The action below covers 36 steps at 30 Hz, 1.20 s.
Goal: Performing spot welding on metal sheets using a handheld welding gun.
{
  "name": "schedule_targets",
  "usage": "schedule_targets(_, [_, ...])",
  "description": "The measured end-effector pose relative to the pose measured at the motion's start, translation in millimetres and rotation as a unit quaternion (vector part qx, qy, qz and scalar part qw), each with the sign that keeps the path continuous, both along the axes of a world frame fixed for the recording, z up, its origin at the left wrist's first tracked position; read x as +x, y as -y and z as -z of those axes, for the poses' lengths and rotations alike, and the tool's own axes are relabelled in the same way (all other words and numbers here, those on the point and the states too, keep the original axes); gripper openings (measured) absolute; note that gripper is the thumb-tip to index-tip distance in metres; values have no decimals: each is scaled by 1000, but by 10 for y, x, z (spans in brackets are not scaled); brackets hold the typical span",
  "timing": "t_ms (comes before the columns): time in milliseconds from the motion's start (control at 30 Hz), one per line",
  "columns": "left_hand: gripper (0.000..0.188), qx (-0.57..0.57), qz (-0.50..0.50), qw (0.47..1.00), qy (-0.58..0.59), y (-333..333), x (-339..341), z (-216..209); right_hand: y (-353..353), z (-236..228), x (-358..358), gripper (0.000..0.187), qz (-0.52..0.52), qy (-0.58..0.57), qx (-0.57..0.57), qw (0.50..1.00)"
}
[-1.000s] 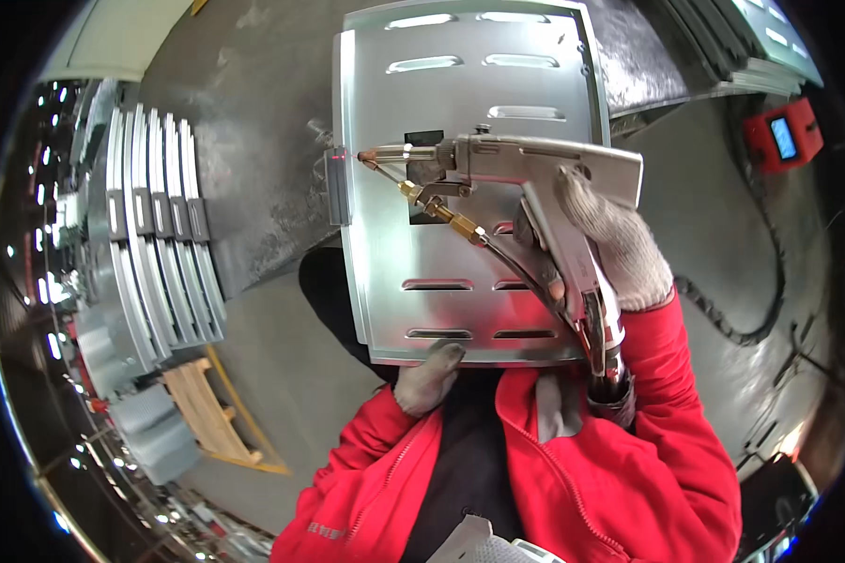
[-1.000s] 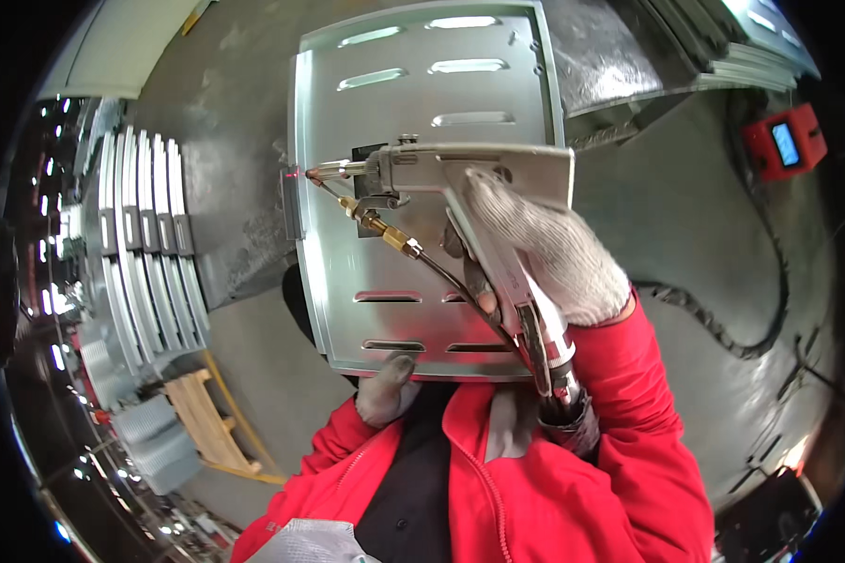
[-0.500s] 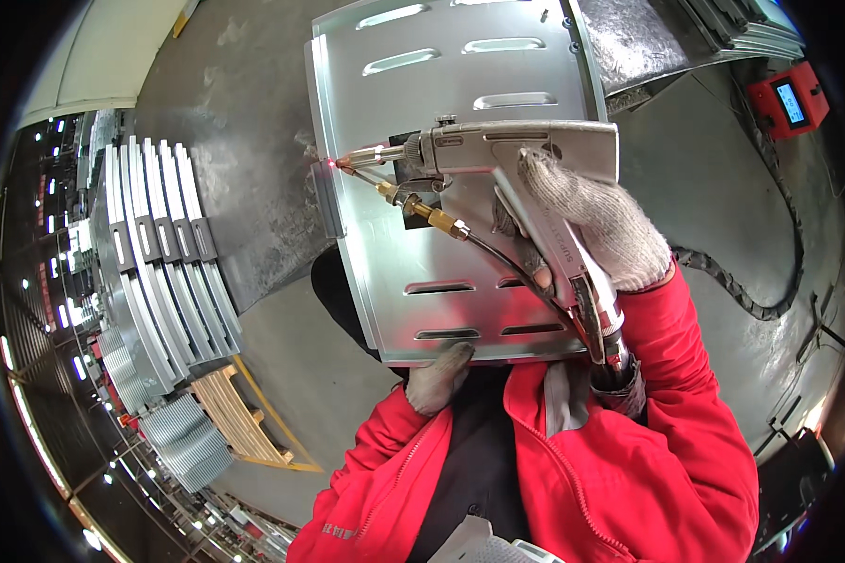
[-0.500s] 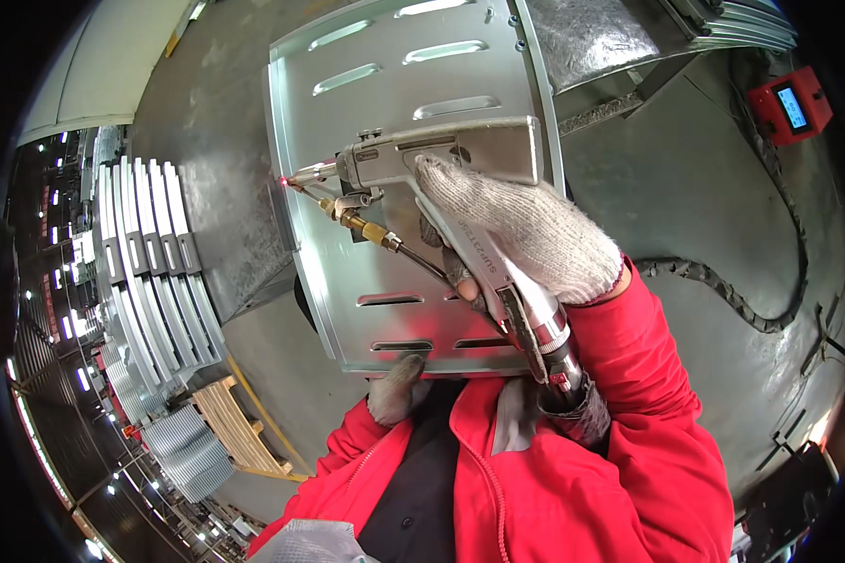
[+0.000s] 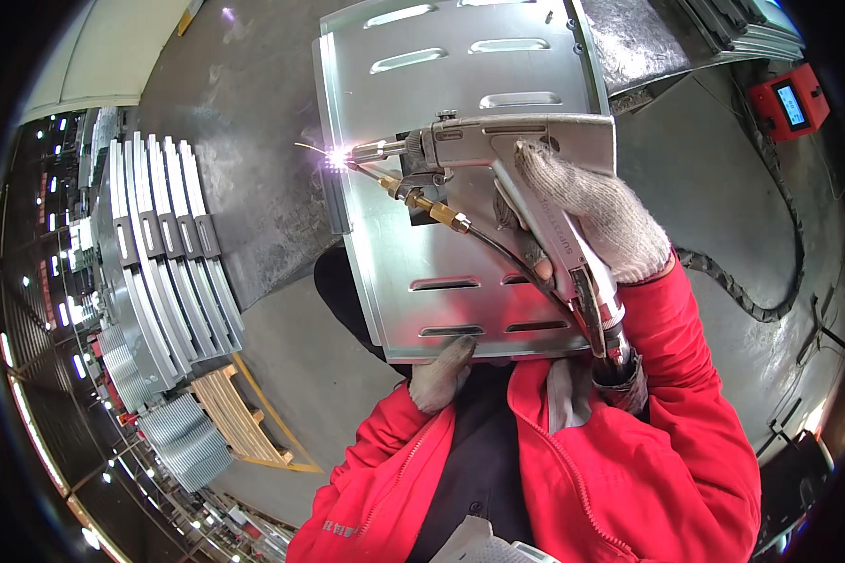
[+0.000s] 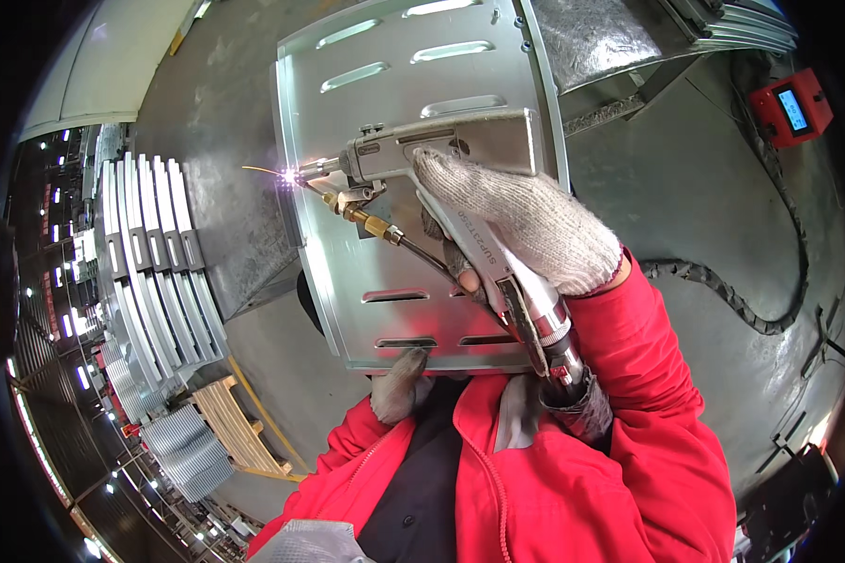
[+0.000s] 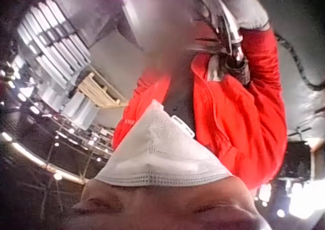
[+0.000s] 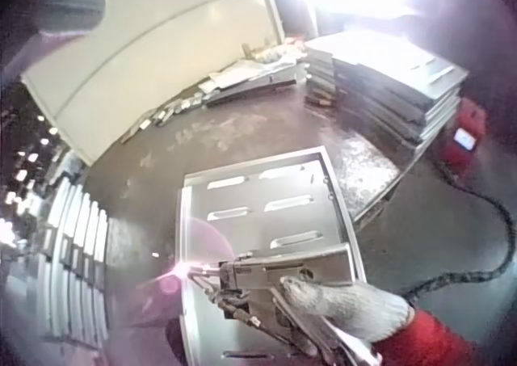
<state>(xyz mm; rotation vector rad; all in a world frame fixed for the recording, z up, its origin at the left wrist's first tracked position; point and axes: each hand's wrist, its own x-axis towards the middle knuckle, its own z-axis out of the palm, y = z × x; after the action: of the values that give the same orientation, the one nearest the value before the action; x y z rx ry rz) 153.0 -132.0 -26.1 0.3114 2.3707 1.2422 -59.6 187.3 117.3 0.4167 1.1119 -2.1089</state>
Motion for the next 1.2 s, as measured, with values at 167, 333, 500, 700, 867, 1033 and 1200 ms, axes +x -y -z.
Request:
schedule_targets(167, [66, 49, -56, 997, 19, 93, 167, 297, 19, -1, 1, 55, 4, 1, 24, 1000])
schedule_targets(333, [65, 66, -85, 993, 43, 4, 86, 238, 5, -10, 4, 55, -13, -5, 10, 1000])
schedule_targets(500, [59, 96, -110, 988, 52, -23, 61, 208, 7, 36, 16, 56, -17, -11, 34, 999])
schedule_targets(700, [35, 56, -45, 995, -64, -94, -39, 61, 20, -63, 36, 48, 13, -1, 25, 1000])
schedule_targets(867, [42, 52, -74, 996, 8, -101, -73, 43, 11, -146, 41, 46, -8, 5, 34, 999])
schedule_targets(1033, [41, 124, -115, 985, 34, -165, -111, 26, 40, -112, 70, 44, 3, -6, 85, 996])
schedule_targets(1200, [41, 247, -270, 904, 222, -217, -98, -25, 23, -117, 80, 43, -8, 5, 66, 998])
